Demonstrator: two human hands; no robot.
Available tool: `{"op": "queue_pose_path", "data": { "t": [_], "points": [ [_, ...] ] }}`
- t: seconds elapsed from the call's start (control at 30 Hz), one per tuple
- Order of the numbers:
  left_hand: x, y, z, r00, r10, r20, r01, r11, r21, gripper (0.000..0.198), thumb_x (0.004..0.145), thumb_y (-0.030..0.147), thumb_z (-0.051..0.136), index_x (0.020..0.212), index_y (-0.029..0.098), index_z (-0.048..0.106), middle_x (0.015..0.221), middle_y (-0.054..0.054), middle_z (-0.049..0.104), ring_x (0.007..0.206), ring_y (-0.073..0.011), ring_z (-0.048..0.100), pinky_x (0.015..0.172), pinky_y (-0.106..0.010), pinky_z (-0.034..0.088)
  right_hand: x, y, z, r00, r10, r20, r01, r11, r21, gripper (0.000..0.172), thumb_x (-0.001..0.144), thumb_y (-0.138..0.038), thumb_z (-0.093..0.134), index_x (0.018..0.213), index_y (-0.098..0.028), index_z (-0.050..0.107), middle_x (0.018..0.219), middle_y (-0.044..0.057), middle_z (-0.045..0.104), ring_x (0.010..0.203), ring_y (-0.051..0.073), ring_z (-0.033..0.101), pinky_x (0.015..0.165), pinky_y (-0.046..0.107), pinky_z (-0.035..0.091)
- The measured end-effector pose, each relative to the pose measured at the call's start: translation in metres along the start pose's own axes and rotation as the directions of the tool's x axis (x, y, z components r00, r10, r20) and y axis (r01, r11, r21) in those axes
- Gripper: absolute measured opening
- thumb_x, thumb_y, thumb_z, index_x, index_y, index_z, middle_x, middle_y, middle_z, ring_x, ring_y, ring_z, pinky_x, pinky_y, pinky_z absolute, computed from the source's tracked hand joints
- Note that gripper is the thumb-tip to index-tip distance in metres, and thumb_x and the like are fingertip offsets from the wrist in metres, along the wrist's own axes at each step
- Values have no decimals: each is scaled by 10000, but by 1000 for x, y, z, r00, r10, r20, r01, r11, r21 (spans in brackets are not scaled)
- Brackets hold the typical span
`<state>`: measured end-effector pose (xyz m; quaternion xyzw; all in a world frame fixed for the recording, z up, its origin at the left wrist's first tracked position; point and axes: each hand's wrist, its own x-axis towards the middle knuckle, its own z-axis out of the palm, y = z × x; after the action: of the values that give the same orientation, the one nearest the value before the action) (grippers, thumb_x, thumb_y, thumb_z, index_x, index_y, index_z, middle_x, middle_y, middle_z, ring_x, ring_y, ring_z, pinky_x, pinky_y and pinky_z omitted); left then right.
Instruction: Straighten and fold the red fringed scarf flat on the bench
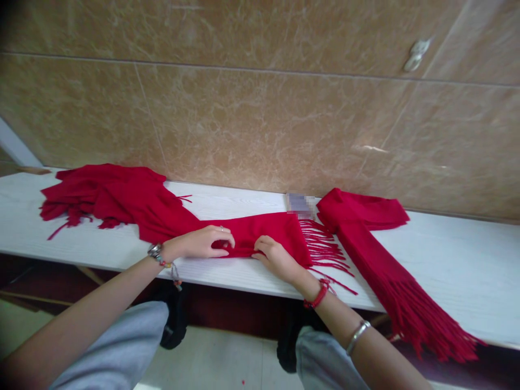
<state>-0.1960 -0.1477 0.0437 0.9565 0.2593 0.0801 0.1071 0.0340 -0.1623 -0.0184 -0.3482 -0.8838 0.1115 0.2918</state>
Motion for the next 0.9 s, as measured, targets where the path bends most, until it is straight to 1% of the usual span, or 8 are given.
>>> {"op": "queue_pose_path", "data": {
  "t": [0.13, 0.3, 0.37, 0.47, 0.6, 0.73, 0.83, 0.9],
  "points": [
    [-3, 1, 2, 1000, -7, -4, 7, 998, 55, 262, 752, 274, 641, 990, 185, 578, 984, -28, 615, 882, -171, 556, 777, -246, 396, 0, 0, 0, 1000, 1, -10, -1, 1000, 0, 99, 824, -125, 503, 808, -154, 597, 872, 78, 582, 828, 172, 561, 767, 298, 476],
    [-4, -6, 2, 1000, -7, -6, 8, 988, 152, 124, 825, 164, 534, 911, 186, 621, 922, -11, 651, 849, -151, 581, 779, -233, 393, 0, 0, -1, 999, -9, -39, 9, 1000, 7, 66, 794, -147, 561, 845, -166, 597, 889, 65, 568, 837, 167, 552, 770, 296, 467],
    [-3, -7, 0, 1000, -2, 11, 0, 987, 162, 125, 834, 153, 521, 883, 182, 632, 906, -5, 662, 842, -145, 589, 782, -226, 393, -1, 0, -1, 998, -10, -57, 10, 1000, 2, 139, 743, -118, 608, 874, -163, 592, 868, 58, 569, 820, 170, 551, 745, 293, 468],
    [-2, -5, -2, 1000, -14, 26, 8, 978, 206, 148, 844, 134, 499, 870, 182, 637, 910, -4, 671, 844, -144, 596, 772, -222, 395, -1, 0, -1, 997, 19, -80, -16, 999, 31, 211, 703, -41, 599, 878, -158, 582, 802, 36, 583, 722, 147, 551, 657, 258, 467],
    [-1, -1, 0, 998, -64, 14, 58, 960, 274, 164, 868, 150, 464, 902, 173, 623, 931, -22, 669, 845, -153, 600, 757, -230, 392, -1, 1, -2, 993, 55, -101, -49, 997, 59, 157, 704, -64, 619, 821, -161, 582, 748, 20, 600, 661, 133, 551, 619, 242, 454],
    [-2, -4, 1, 996, -83, 18, 77, 971, 225, 158, 882, 227, 465, 914, 170, 609, 919, -25, 662, 843, -153, 595, 756, -227, 388, 0, 2, -3, 995, 35, -94, -34, 999, 22, 75, 747, -103, 595, 776, -171, 589, 723, 19, 601, 674, 140, 562, 624, 244, 450],
    [-4, -8, -1, 997, -84, -1, 83, 987, 137, 199, 796, 294, 599, 954, 175, 601, 957, -25, 650, 871, -161, 583, 756, -219, 388, 0, 2, -4, 995, 26, -98, -25, 1000, 10, 67, 770, -109, 569, 776, -172, 593, 723, 23, 605, 682, 142, 570, 620, 241, 452],
    [-5, -11, -1, 997, -77, -17, 78, 992, 102, 183, 763, 263, 633, 919, 170, 611, 943, -23, 649, 861, -156, 578, 749, -211, 384, 0, 2, -4, 994, 28, -102, -28, 1000, 6, 71, 776, -109, 560, 776, -172, 594, 722, 23, 610, 681, 142, 575, 621, 239, 456]
  ]
}}
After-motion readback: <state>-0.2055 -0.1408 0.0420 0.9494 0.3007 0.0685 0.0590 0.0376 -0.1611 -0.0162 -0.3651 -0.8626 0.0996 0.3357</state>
